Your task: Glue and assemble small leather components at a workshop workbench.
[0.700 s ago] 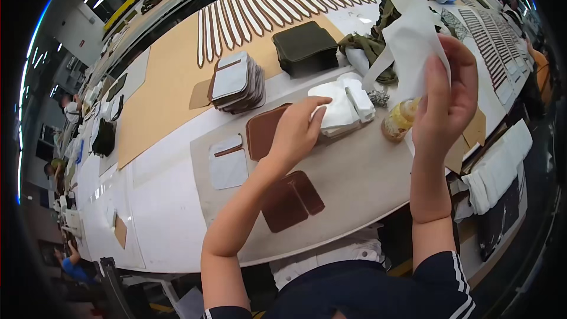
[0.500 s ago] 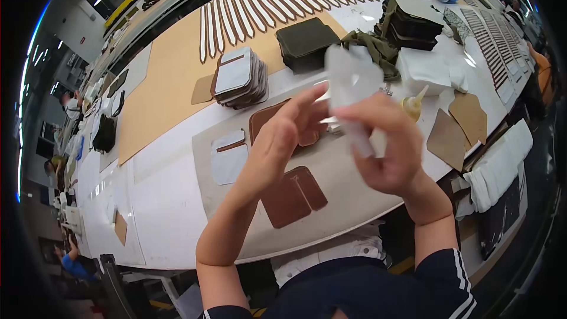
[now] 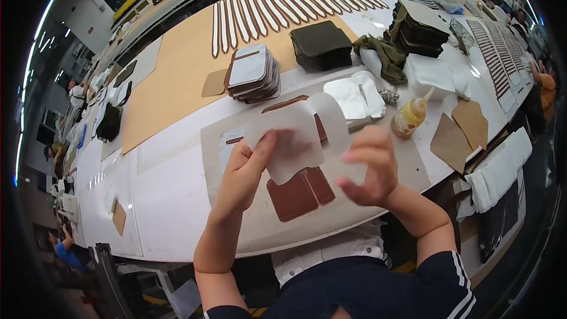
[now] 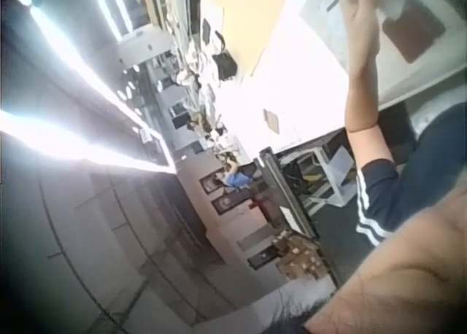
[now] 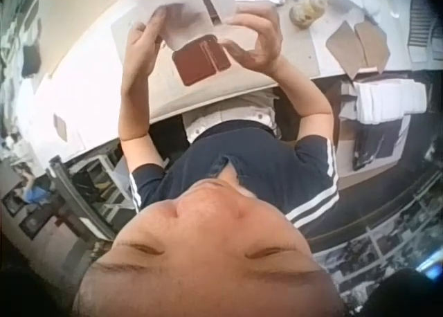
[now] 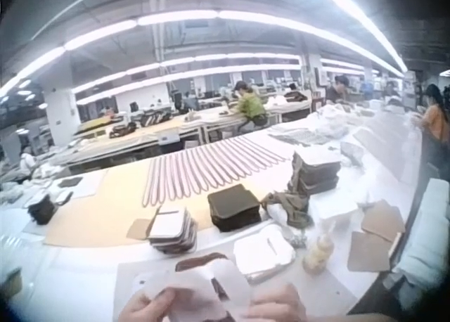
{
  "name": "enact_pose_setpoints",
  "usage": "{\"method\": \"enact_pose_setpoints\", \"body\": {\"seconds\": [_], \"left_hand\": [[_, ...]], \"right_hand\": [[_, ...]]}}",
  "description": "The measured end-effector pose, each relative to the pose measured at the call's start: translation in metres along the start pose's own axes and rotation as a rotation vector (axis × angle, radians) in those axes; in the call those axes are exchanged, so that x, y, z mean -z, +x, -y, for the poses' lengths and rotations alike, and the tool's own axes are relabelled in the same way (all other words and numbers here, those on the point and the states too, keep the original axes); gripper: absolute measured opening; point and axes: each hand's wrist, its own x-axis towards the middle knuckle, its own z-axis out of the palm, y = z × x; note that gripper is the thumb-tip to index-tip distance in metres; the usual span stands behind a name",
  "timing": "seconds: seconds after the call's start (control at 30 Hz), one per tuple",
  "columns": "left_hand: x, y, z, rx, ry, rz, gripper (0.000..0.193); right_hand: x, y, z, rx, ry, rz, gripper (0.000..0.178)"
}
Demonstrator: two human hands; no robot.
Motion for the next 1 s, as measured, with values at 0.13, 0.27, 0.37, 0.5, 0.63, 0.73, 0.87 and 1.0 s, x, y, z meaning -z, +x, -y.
{"method": "enact_pose_setpoints", "body": {"seconds": [0.13, 0.27, 0.37, 0.5, 0.63, 0.73, 0.87, 1.0], "left_hand": [[0.011, -0.005, 0.001, 0.006, 0.134, 0.124, 0.042], [0.02, -0.007, 0.015, 0.044, 0.139, 0.073, 0.044], [0.025, -0.007, 0.03, 0.163, 0.076, -0.019, 0.043], [0.039, -0.011, 0.061, 0.302, 0.093, -0.067, 0.042], [0.035, -0.019, 0.084, 0.186, 0.048, -0.045, 0.056], [0.036, -0.023, 0.09, 0.222, 0.103, -0.035, 0.077], [0.035, -0.03, 0.093, 0.137, 0.138, -0.051, 0.082], [0.036, -0.039, 0.093, 0.095, 0.257, -0.046, 0.075]], "right_hand": [[-0.008, 0.01, -0.031, -0.701, 0.644, 0.137, 0.079], [-0.016, 0.004, -0.035, -1.129, 1.136, 0.278, 0.036], [-0.016, 0.003, -0.029, -1.138, 0.961, 0.3, 0.02], [-0.023, -0.009, -0.025, -1.156, 0.777, 0.375, 0.016], [-0.03, -0.029, -0.022, -1.21, 0.694, 0.416, 0.016], [-0.031, -0.038, -0.023, -1.311, 0.754, 0.411, 0.015], [-0.03, -0.046, -0.024, -1.376, 0.708, 0.488, 0.014], [-0.03, -0.045, -0.019, -1.414, 0.653, 0.549, 0.016]]}}
